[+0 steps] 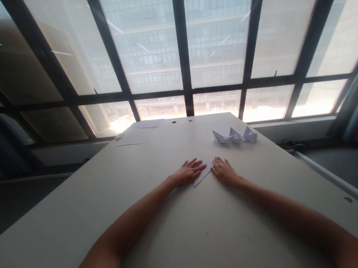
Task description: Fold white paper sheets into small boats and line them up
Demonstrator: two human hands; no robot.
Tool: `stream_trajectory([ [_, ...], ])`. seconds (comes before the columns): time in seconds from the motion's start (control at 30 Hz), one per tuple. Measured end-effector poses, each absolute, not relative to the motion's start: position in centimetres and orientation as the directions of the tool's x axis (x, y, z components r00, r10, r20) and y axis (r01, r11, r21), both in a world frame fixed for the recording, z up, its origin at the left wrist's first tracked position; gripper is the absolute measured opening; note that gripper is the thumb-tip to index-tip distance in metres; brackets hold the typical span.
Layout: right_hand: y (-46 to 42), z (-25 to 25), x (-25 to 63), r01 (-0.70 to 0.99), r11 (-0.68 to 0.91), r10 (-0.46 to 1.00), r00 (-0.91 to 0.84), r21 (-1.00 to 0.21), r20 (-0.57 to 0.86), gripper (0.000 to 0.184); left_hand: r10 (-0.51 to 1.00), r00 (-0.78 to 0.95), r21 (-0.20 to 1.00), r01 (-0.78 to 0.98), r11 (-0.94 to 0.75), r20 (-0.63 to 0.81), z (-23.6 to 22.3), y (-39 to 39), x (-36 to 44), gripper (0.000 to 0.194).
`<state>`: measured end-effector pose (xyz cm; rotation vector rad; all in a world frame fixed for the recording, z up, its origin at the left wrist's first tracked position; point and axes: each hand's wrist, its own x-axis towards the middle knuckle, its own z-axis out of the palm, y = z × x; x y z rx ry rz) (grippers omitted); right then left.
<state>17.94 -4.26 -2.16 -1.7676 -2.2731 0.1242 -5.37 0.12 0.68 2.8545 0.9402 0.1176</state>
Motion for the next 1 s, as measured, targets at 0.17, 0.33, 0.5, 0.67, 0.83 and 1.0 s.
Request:
stream_trajectory([
  [0.17,-6.0,-2.2,15.4,0.876,0.415,0.91,-0.395,-0.246,0.127,0.069,0.632,0.775,0.092,0.63,-0.771,-0.006,-0.5,0.2,-5.2,0.054],
  [0.33,-5.9,-2.1,15.3,0.901,0.358,0.934,-0.349,-0.246,0.082,0.067,0.574,0.819,0.073,0.574,-0.816,-0.02,-0.7,-0.6,-5.4,0.064],
  [0.5,-4.8,-1.6,16.5,0.925,0.283,0.959,-0.277,-0.252,0.062,0.069,0.523,0.849,0.2,0.526,-0.827,-0.07,0.1,-0.1,-6.1,0.095],
  [0.67,-3.6,-1.7,17.6,0.94,0.234,0.972,-0.222,-0.248,0.074,0.073,0.553,0.828,0.255,0.557,-0.79,-0.096,0.2,0.9,-6.2,0.093],
  [0.83,-3.5,-2.1,17.7,0.945,0.228,0.97,-0.201,-0.235,0.133,0.069,0.659,0.75,0.32,0.613,-0.722,0.051,-0.6,1.3,-5.6,0.051],
  [1.0,-4.4,-1.4,17.4,0.954,0.233,0.948,-0.181,-0.187,0.26,0.054,0.704,0.665,0.377,0.604,-0.703,0.249,-0.8,1.6,-5.1,0.037],
])
